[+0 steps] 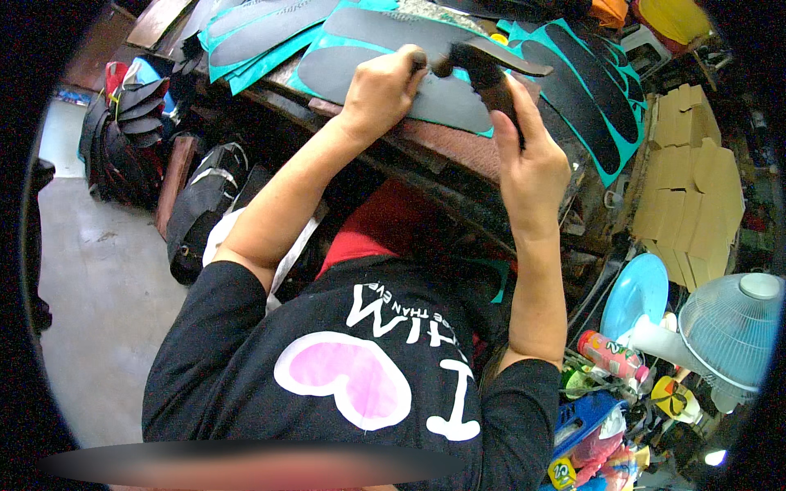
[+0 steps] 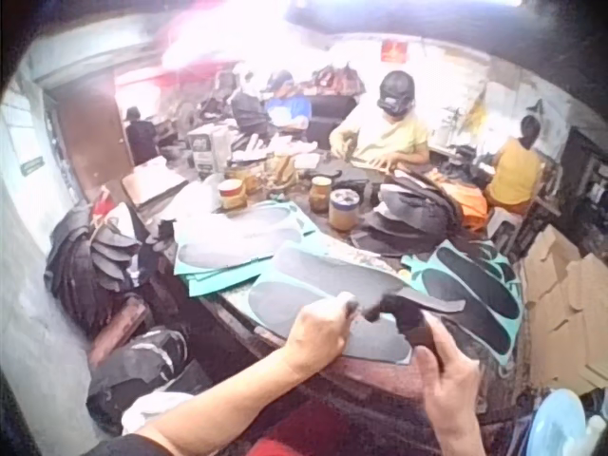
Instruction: The person repeatedly uses a hammer and a small metal punch to create rows of holes along the edges of teal and black rubber insoles. They hold each insole steady with one hand while striking the punch with the other, then move to the next insole and repeat the process.
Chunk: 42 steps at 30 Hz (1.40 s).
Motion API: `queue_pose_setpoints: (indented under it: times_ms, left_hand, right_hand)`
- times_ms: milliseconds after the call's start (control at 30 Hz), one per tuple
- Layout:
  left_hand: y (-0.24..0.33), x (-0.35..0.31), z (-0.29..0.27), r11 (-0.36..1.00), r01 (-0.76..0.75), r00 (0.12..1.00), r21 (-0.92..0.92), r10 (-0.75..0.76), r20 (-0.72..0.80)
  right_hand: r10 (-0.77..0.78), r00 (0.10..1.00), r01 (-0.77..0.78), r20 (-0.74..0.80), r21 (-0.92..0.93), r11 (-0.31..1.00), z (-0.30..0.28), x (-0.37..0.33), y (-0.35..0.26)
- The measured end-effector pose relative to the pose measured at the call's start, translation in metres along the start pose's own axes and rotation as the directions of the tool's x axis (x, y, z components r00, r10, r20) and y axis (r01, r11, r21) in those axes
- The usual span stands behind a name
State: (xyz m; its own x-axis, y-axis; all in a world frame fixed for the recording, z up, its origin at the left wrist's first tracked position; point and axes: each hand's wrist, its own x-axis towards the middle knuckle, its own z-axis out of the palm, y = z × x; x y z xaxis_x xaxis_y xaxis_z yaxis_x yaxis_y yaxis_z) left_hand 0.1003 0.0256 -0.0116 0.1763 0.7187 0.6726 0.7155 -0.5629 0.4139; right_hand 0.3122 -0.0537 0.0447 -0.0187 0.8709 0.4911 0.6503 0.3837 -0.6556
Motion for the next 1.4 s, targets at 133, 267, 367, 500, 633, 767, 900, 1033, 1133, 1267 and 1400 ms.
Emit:
queue_pose_setpoints:
  times_ms: [133, 267, 367, 500, 633, 767, 900, 1033, 1133, 1267, 1400]
  left_hand:
    - [-0.027, 0.004, -0.007, 0.561, 0.353, 0.824, -0.749, -0.565, -0.035]
    - [-0.075, 0.001, -0.044, 0.749, 0.440, 0.769, -0.496, -0.599, -0.222]
    - [-0.091, -0.001, -0.059, 0.619, 0.491, 0.774, -0.613, -0.633, -0.019]
    - [-0.097, 0.003, -0.066, 0.723, 0.336, 0.791, -0.604, -0.565, -0.237]
    - [-0.150, 0.011, -0.108, 0.863, 0.249, 0.713, -0.439, -0.471, -0.520]
    - [-0.203, 0.001, -0.160, 0.779, 0.616, 0.618, 0.116, -0.386, -0.685]
    - [-0.185, 0.008, -0.151, 0.870, 0.492, 0.638, -0.033, -0.385, -0.667]
    - [-0.112, 0.021, -0.076, 0.834, 0.246, 0.833, -0.494, -0.443, -0.332]
    - [-0.064, 0.025, -0.031, 0.664, 0.324, 0.862, -0.674, -0.500, -0.078]
    - [-0.028, 0.049, 0.003, 0.841, 0.245, 0.937, -0.483, -0.333, -0.106]
    - [-0.017, 0.105, 0.054, 0.950, 0.027, 1.000, -0.313, -0.026, 0.006]
  right_hand:
    - [0.017, 0.992, -0.049, -0.129, -0.253, 0.966, -0.031, -0.021, 0.047]
    - [0.079, 0.979, -0.166, -0.189, -0.504, 0.848, -0.062, -0.051, 0.085]
    - [0.090, 0.980, -0.179, -0.175, -0.606, 0.775, -0.062, -0.066, 0.103]
    - [0.030, 0.995, -0.086, -0.090, -0.725, 0.683, -0.053, -0.075, 0.115]
    - [0.053, 0.996, -0.087, -0.070, -0.733, 0.675, -0.050, -0.074, 0.116]
    - [0.014, 0.997, -0.061, -0.070, -0.738, 0.672, -0.051, -0.075, 0.110]
    - [0.141, 0.989, -0.140, -0.046, -0.606, 0.783, -0.059, -0.067, 0.110]
    - [0.150, 0.986, -0.083, 0.068, -0.580, 0.810, -0.080, -0.028, 0.129]
    - [0.084, 0.993, -0.020, 0.078, -0.601, 0.799, -0.086, 0.018, 0.152]
    - [0.118, 0.984, -0.039, 0.134, -0.483, 0.875, -0.065, 0.052, 0.164]
    - [0.139, 0.955, 0.058, 0.263, -0.624, 0.779, -0.025, 0.041, 0.151]
